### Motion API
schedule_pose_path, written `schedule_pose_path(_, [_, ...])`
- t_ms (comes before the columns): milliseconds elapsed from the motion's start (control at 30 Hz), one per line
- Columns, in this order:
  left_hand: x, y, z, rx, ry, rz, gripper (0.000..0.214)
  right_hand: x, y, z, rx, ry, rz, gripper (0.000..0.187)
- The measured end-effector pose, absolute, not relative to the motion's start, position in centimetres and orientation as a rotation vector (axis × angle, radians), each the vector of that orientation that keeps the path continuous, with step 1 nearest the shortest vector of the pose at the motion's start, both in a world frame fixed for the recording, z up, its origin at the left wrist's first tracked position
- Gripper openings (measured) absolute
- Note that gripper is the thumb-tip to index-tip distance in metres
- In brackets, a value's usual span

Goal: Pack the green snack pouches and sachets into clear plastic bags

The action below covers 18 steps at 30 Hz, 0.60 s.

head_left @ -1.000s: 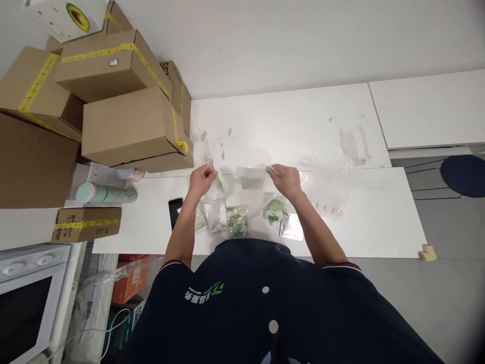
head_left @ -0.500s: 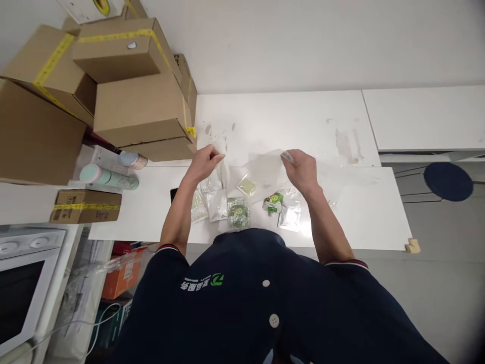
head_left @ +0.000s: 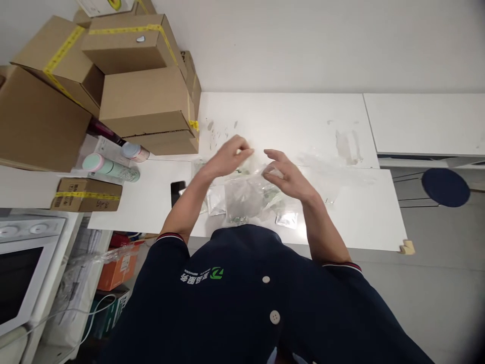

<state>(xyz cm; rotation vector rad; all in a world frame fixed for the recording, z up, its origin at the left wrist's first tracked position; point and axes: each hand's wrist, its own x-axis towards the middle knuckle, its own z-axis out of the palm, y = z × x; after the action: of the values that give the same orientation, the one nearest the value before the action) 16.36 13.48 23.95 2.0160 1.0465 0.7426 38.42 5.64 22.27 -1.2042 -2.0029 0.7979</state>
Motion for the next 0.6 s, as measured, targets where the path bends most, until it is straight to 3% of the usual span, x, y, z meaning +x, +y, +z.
schedule_pose_path(267, [17.5,11.7,16.9,1.347,0.912,0.702,0.029,38.4,7.4,16.2,-1.618,-1.638,0.860,0.023])
schedule_pose_path(467, [19.3,8.8,10.0,0.748,0.928,0.812,0.041,41.3,9.9,12.1,-1.608,-1.423,1.052,0.019])
schedule_pose_path(600, [17.4,6.7,5.9,0.775,1.205,0.720,0.037,48.1,14.1,11.5,-1.686,-0.880,0.793,0.024])
